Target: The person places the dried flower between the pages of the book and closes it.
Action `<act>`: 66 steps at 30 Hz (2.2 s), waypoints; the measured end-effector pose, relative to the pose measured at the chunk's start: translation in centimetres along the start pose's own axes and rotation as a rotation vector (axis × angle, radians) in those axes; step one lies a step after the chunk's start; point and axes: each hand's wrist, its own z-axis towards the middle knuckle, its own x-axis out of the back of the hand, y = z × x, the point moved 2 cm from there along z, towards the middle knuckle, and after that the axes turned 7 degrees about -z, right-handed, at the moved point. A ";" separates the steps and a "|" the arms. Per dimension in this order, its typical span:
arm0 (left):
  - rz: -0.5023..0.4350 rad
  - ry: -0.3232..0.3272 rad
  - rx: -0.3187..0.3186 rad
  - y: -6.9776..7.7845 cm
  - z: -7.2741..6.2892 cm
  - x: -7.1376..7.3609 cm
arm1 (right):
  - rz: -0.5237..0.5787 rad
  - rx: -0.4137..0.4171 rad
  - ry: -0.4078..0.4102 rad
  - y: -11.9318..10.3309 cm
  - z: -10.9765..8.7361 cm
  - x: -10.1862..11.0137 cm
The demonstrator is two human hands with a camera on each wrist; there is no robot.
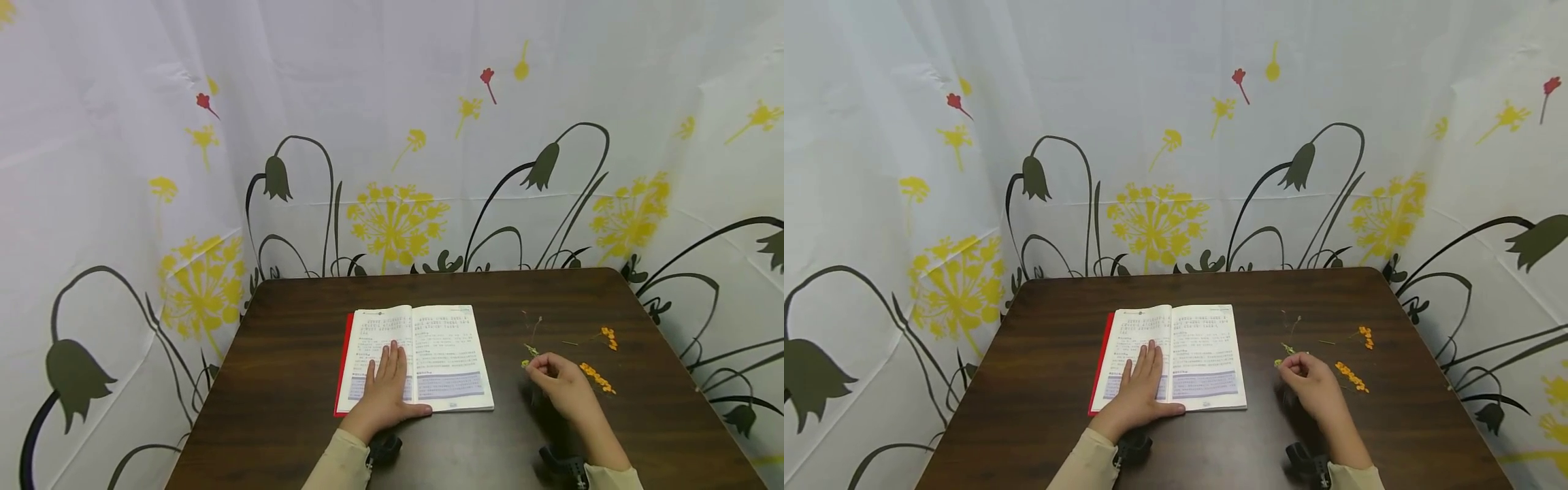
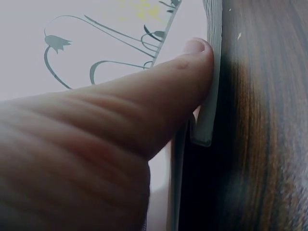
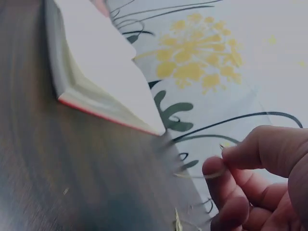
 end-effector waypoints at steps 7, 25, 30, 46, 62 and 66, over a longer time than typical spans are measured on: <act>0.002 0.000 -0.001 0.1 0.0 0.1 | 0.208 -0.011 -0.047 -1.3 2.5 -2.8; 0.009 0.004 -0.031 0.1 -0.2 0.4 | 0.411 0.154 -0.246 -6.4 9.2 -16.4; 0.025 0.006 -0.032 0.5 0.1 0.8 | 0.381 0.161 -0.235 -6.4 9.7 -16.6; 0.024 0.017 -0.038 0.4 0.0 1.4 | 0.375 0.159 -0.200 -6.7 9.8 -17.0; 0.010 0.021 -0.011 0.1 -0.2 0.4 | 0.149 0.469 -0.260 -4.7 7.7 -14.1; 0.017 0.029 -0.023 0.1 -0.2 0.3 | -0.009 0.668 -0.214 -3.7 6.2 -13.2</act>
